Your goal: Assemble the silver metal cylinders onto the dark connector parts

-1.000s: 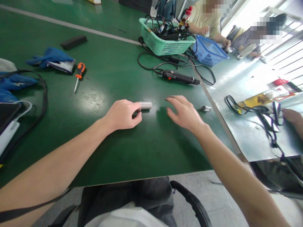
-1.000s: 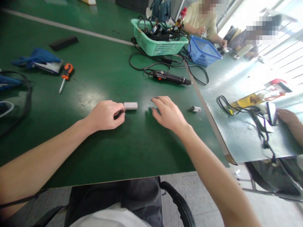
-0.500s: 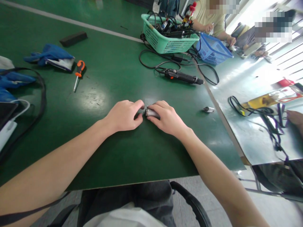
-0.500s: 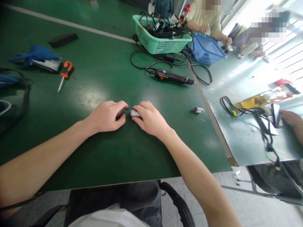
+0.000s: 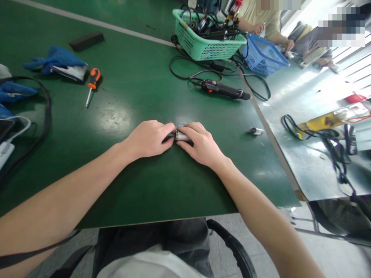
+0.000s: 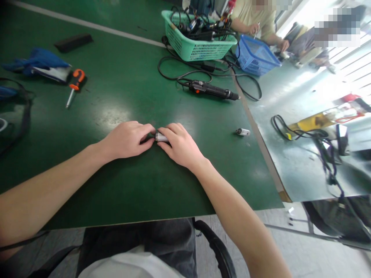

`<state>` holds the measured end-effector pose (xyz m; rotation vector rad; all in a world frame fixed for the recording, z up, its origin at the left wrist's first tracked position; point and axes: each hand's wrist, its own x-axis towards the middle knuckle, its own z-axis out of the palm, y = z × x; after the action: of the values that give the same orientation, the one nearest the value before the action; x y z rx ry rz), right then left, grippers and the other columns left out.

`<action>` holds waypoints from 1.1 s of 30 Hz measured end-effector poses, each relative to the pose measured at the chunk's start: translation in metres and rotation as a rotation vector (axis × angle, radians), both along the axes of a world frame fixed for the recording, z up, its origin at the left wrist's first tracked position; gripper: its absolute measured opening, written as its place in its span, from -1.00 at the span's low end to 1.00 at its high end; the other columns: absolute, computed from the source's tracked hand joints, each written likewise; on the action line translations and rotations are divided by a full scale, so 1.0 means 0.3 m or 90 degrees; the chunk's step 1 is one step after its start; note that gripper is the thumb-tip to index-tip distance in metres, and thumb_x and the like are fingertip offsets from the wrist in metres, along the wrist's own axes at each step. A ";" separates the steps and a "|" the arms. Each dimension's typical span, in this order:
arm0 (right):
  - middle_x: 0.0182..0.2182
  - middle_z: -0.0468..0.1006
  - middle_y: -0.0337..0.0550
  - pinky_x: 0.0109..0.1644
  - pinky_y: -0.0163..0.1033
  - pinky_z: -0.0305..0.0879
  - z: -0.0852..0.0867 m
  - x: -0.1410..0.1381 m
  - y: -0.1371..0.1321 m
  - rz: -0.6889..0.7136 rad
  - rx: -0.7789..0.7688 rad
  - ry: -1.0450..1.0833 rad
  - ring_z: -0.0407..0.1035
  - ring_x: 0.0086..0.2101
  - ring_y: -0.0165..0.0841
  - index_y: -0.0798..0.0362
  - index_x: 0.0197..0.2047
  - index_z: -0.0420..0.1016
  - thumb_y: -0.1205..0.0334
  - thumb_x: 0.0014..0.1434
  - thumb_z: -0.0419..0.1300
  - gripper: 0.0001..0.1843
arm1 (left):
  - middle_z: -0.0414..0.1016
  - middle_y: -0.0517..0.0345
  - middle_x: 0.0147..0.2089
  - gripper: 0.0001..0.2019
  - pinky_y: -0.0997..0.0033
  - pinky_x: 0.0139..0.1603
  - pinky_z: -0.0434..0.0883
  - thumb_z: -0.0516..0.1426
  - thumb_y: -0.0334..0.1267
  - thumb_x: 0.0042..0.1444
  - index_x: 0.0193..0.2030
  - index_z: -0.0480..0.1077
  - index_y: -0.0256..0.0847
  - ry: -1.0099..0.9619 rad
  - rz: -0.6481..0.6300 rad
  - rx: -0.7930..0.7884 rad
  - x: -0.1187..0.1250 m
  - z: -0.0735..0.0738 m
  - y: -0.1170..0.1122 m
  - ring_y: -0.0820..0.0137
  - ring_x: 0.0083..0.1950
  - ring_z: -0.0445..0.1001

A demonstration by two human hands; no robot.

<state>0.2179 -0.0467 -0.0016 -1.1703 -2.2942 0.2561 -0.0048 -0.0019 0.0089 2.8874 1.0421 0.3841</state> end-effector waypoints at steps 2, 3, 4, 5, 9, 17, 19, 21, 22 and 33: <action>-0.02 0.52 0.02 0.15 0.08 0.40 0.003 -0.001 -0.001 -0.002 -0.002 0.000 0.39 -0.01 -0.09 0.02 0.17 0.47 0.19 0.37 0.19 -0.67 | 0.58 0.08 -0.33 -0.77 0.30 -0.30 0.33 0.01 -0.19 0.31 -0.15 0.44 -0.21 -0.001 0.000 0.004 0.003 0.001 -0.001 0.25 -0.30 0.55; -0.02 0.52 0.03 0.16 0.08 0.40 0.004 -0.002 -0.002 -0.003 -0.003 -0.001 0.39 -0.01 -0.09 0.02 0.17 0.47 0.19 0.36 0.19 -0.67 | 0.58 0.08 -0.34 -0.78 0.31 -0.31 0.32 0.01 -0.18 0.31 -0.16 0.44 -0.21 -0.003 0.000 0.008 0.004 0.001 -0.001 0.26 -0.30 0.55; -0.02 0.52 0.03 0.17 0.07 0.40 0.005 -0.004 -0.002 -0.003 -0.003 -0.001 0.39 0.00 -0.09 0.03 0.17 0.47 0.18 0.36 0.20 -0.66 | 0.57 0.08 -0.35 -0.78 0.31 -0.32 0.32 0.01 -0.18 0.31 -0.16 0.44 -0.21 -0.007 0.000 0.011 0.004 0.000 -0.001 0.26 -0.31 0.55; -0.02 0.53 0.03 0.17 0.07 0.39 0.005 -0.005 -0.002 -0.002 -0.004 0.001 0.39 0.00 -0.08 0.03 0.17 0.47 0.16 0.36 0.21 -0.65 | 0.57 0.08 -0.36 -0.78 0.32 -0.33 0.31 0.02 -0.18 0.31 -0.16 0.44 -0.21 -0.009 0.000 0.013 0.004 -0.001 -0.001 0.26 -0.32 0.54; -0.02 0.53 0.00 0.17 0.08 0.39 -0.001 -0.009 -0.002 -0.001 -0.012 0.010 0.40 0.00 -0.09 -0.02 0.18 0.47 0.09 0.38 0.19 -0.65 | 0.57 0.08 -0.35 -0.78 0.32 -0.34 0.30 0.02 -0.18 0.30 -0.17 0.44 -0.20 -0.017 -0.006 0.007 0.003 -0.005 0.001 0.26 -0.32 0.54; -0.05 0.54 -0.02 0.16 0.05 0.39 -0.005 -0.011 0.001 -0.012 -0.019 0.014 0.41 -0.03 -0.11 -0.04 0.14 0.50 0.12 0.39 0.18 -0.70 | 0.59 0.06 -0.32 -0.78 0.29 -0.30 0.33 0.00 -0.18 0.31 -0.16 0.44 -0.19 -0.003 -0.007 0.003 0.002 -0.010 0.003 0.22 -0.30 0.55; -0.06 0.54 -0.02 0.15 0.04 0.39 -0.003 -0.012 0.000 -0.013 -0.016 0.015 0.41 -0.03 -0.11 -0.03 0.13 0.50 0.13 0.39 0.18 -0.71 | 0.59 0.06 -0.32 -0.78 0.29 -0.30 0.33 0.00 -0.18 0.31 -0.15 0.44 -0.19 -0.001 -0.005 0.006 0.002 -0.011 0.002 0.22 -0.30 0.55; -0.06 0.54 -0.02 0.14 0.03 0.40 -0.004 -0.014 0.000 -0.013 -0.013 0.016 0.41 -0.04 -0.12 -0.02 0.13 0.50 0.14 0.38 0.19 -0.71 | 0.59 0.06 -0.33 -0.78 0.28 -0.31 0.32 0.00 -0.18 0.31 -0.15 0.43 -0.19 -0.002 -0.003 0.006 0.003 -0.010 0.001 0.22 -0.31 0.55; -0.06 0.55 -0.01 0.14 0.03 0.40 -0.004 -0.014 0.000 -0.013 -0.011 0.015 0.41 -0.04 -0.12 -0.01 0.13 0.50 0.15 0.38 0.19 -0.71 | 0.59 0.06 -0.33 -0.78 0.28 -0.31 0.32 0.00 -0.18 0.31 -0.15 0.43 -0.19 -0.003 -0.003 0.006 0.003 -0.010 0.000 0.22 -0.31 0.55; -0.05 0.55 -0.02 0.14 0.06 0.41 -0.013 -0.016 0.002 -0.013 -0.005 0.018 0.42 -0.02 -0.11 -0.04 0.14 0.49 0.15 0.37 0.20 -0.70 | 0.59 0.06 -0.34 -0.80 0.28 -0.31 0.32 0.01 -0.20 0.29 -0.16 0.43 -0.19 -0.010 -0.004 0.007 0.000 -0.008 -0.002 0.24 -0.33 0.54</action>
<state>0.2132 -0.0462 -0.0057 -1.1867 -2.2567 0.2725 -0.0048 -0.0025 0.0065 2.8911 1.0315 0.4131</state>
